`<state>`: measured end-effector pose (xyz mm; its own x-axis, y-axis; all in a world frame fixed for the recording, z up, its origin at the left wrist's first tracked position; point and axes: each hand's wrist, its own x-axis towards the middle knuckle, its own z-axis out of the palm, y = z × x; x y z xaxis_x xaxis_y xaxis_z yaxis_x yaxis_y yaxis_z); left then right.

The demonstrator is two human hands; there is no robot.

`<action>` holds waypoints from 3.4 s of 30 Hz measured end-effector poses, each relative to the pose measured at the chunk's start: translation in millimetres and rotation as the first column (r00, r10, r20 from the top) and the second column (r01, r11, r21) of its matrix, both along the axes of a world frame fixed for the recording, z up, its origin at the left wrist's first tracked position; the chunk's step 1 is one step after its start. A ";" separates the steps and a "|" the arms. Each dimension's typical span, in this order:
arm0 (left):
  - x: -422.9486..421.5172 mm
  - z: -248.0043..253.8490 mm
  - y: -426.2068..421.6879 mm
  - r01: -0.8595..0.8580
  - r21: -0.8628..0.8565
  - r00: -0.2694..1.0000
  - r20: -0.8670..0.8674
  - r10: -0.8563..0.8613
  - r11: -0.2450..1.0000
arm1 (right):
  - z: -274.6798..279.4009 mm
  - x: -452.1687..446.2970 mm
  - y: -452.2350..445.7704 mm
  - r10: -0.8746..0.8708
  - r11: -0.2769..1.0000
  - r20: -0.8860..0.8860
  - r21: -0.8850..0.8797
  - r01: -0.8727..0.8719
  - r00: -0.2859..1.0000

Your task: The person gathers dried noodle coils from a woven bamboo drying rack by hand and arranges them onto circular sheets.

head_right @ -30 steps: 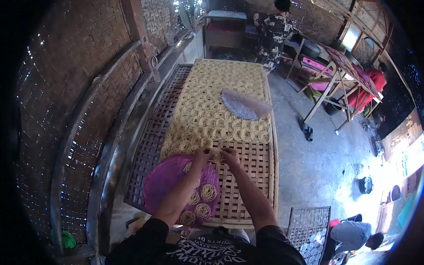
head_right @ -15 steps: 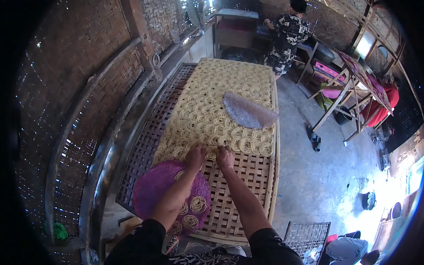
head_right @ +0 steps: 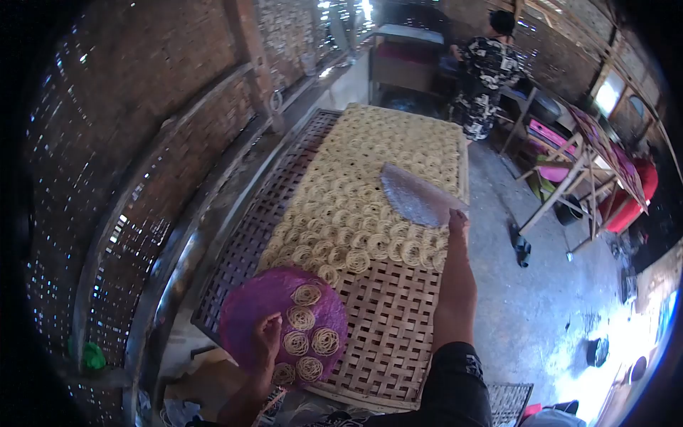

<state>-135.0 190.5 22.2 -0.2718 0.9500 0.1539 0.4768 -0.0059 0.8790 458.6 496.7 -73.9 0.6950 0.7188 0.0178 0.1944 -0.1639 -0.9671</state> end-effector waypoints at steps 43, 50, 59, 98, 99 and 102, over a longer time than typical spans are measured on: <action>-15.0 -7.1 15.3 0.402 0.101 0.835 -0.447 -0.320 0.910 | 79.8 -436.3 -303.9 0.628 0.628 0.739 -0.295 -0.720 0.245; -20.3 -37.6 32.6 0.519 0.010 0.745 -0.494 -0.447 0.855 | 74.3 -448.8 -292.7 0.634 0.635 0.768 -0.447 -0.630 0.095; -5.5 -21.4 32.1 0.372 -0.026 0.849 -0.394 -0.352 0.928 | 78.2 -421.2 -264.2 0.750 0.659 0.200 -0.306 -0.686 0.631; 48.9 -6.6 92.4 0.273 0.038 0.832 -0.510 -0.217 0.961 | 29.5 -319.6 -156.8 0.627 0.708 0.015 -0.428 -0.561 0.779; 49.4 -3.5 90.3 0.232 -0.007 0.807 -0.557 -0.196 0.973 | 33.1 -321.7 -158.5 0.619 0.731 0.117 -0.446 -0.516 0.776; 50.1 -15.0 90.1 0.158 -0.050 0.770 -0.619 -0.155 0.986 | 49.7 -331.2 -163.0 0.581 0.790 0.356 -0.461 -0.403 0.732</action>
<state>-84.9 280.7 7.1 0.0358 0.9699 0.2410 0.9098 -0.1314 0.3938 127.3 333.7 -24.2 0.2091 0.9754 -0.0696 0.7392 -0.2043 -0.6418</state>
